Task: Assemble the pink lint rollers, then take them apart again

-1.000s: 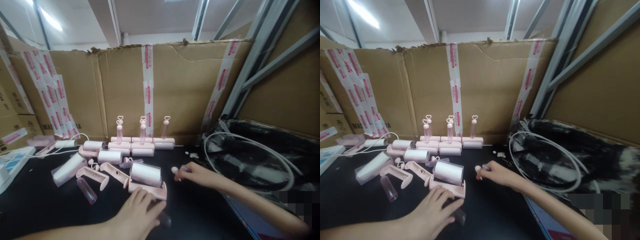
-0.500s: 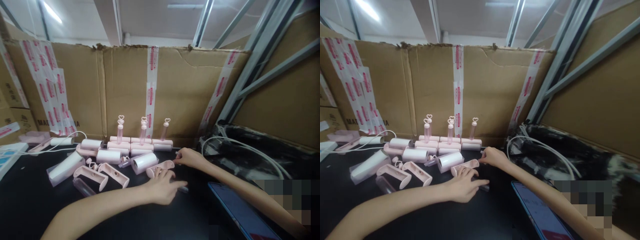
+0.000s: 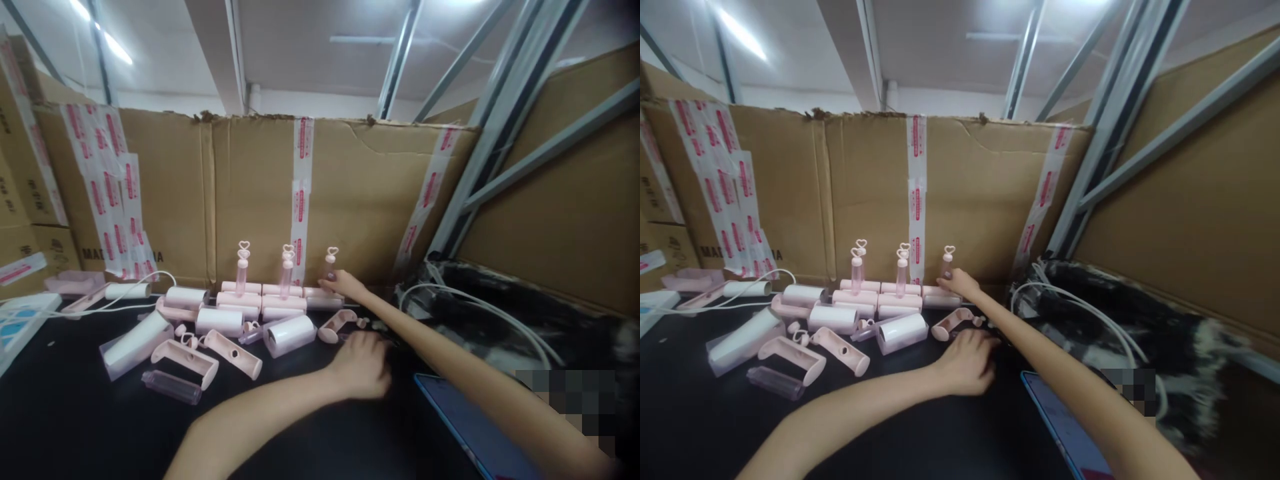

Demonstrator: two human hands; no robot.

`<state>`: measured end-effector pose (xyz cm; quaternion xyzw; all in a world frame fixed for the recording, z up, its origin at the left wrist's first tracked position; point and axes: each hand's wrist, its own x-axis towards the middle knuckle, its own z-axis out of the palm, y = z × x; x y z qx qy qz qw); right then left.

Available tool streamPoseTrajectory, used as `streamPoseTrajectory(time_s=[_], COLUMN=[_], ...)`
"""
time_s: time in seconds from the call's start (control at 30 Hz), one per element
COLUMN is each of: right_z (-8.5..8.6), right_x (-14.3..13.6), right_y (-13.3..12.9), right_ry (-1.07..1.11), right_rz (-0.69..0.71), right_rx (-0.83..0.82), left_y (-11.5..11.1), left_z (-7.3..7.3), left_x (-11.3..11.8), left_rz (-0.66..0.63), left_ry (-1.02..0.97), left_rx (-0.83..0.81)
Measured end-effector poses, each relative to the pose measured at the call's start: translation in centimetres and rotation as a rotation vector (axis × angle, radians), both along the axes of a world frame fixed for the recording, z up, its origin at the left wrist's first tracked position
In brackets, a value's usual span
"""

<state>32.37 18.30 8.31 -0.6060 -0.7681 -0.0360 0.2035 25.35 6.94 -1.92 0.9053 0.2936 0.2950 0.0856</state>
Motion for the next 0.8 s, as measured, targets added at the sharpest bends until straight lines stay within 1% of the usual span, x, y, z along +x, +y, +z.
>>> streamPoseTrajectory(time_s=[0.03,0.07,0.1,0.17,0.2,0.23,0.27,0.3,0.33,0.37,0.4,0.47,0.5,0.53,0.6,0.67,0.73,0.8], right_z=[0.6,1.3,2.1,3.6,4.2,4.5,4.5,4.2,3.7,2.9,2.1,0.6,0.1,-0.2,0.1,1.2,2.3,2.9], right_x=[-0.1,-0.1,0.0,0.5,0.7,1.0,1.1,1.2,1.1,1.0,0.8,0.3,0.2,0.3,0.7,1.6,2.4,2.9], right_y=[-0.5,-1.2,-2.1,-4.2,-5.5,-6.8,-8.1,-9.5,-10.8,-12.0,-13.0,-14.4,-14.8,-15.1,-15.4,-16.0,-17.0,-18.3], right_ry=[-0.005,-0.011,-0.017,-0.007,0.003,0.021,0.044,0.072,0.098,0.123,0.149,0.197,0.228,0.272,0.407,0.558,0.623,0.558], right_rz=[-0.017,-0.044,-0.073,-0.094,-0.088,-0.044,0.046,0.142,0.226,0.29,0.327,0.343,0.338,0.324,0.267,0.223,0.252,0.367], right_rx=[0.023,0.05,0.08,0.158,0.196,0.224,0.196,0.137,0.069,0.001,-0.054,-0.111,-0.117,-0.113,-0.059,0.078,0.247,0.383], left_y=[-1.2,-2.4,-3.5,-5.2,-5.7,-5.9,-6.0,-5.9,-5.7,-5.5,-5.3,-5.2,-5.1,-5.1,-5.1,-5.0,-4.9,-4.9], left_z=[0.4,0.8,1.2,1.9,2.3,2.6,2.8,2.9,2.9,2.7,2.5,1.8,1.4,1.0,0.4,0.3,0.9,2.3], left_x=[-0.8,-1.7,-2.8,-5.1,-6.3,-7.5,-8.6,-9.7,-10.6,-11.3,-11.9,-12.6,-12.9,-13.0,-13.3,-13.5,-13.8,-14.1], left_rz=[-0.066,-0.102,-0.103,-0.039,0.007,0.053,0.114,0.19,0.261,0.316,0.345,0.341,0.338,0.348,0.37,0.342,0.274,0.183], left_ry=[-0.018,-0.055,-0.109,-0.226,-0.271,-0.301,-0.325,-0.348,-0.36,-0.36,-0.341,-0.259,-0.209,-0.163,-0.093,-0.076,-0.169,-0.405], left_rx=[0.048,0.089,0.123,0.182,0.207,0.222,0.218,0.18,0.108,0.003,-0.124,-0.353,-0.421,-0.45,-0.429,-0.399,-0.413,-0.477])
